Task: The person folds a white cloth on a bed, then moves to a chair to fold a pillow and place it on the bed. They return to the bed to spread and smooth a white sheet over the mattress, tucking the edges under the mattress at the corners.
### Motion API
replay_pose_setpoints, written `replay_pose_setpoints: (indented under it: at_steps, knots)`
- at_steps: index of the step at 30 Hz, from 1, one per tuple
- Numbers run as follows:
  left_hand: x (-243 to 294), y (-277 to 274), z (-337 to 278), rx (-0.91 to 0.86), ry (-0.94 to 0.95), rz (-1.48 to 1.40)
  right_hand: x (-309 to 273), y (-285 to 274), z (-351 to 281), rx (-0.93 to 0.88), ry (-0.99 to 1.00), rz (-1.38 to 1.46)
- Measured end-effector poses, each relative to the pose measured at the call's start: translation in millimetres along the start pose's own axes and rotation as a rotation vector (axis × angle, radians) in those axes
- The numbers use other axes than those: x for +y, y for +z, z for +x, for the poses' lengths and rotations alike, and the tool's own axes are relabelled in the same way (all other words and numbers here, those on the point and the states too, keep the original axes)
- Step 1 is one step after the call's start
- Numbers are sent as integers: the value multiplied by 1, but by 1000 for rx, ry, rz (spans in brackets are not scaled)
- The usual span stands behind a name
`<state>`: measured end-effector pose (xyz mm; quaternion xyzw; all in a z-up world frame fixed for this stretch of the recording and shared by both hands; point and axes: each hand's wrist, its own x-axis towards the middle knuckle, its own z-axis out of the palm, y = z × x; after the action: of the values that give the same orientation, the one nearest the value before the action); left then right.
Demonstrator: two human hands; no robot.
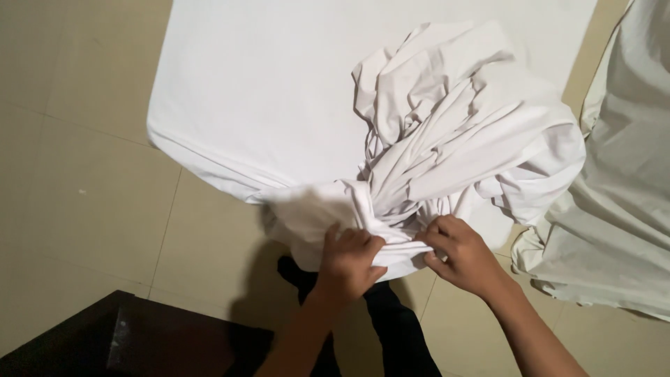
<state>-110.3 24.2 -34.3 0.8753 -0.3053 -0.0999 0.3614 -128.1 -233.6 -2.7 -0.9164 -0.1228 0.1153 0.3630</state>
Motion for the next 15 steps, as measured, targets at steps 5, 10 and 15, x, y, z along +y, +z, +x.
replay_pose_setpoints:
  at_steps: [5, 10, 15]
  knots:
    - [5, 7, 3, 97, 10, -57, 2, 2, 4, -78, 36, -79]
    - [-4, 9, 37, 348, -12, -142, -8, -17, 59, -27, -156, -404]
    - [-22, 27, 72, 262, -118, -62, 6, -11, 106, -56, -279, -647]
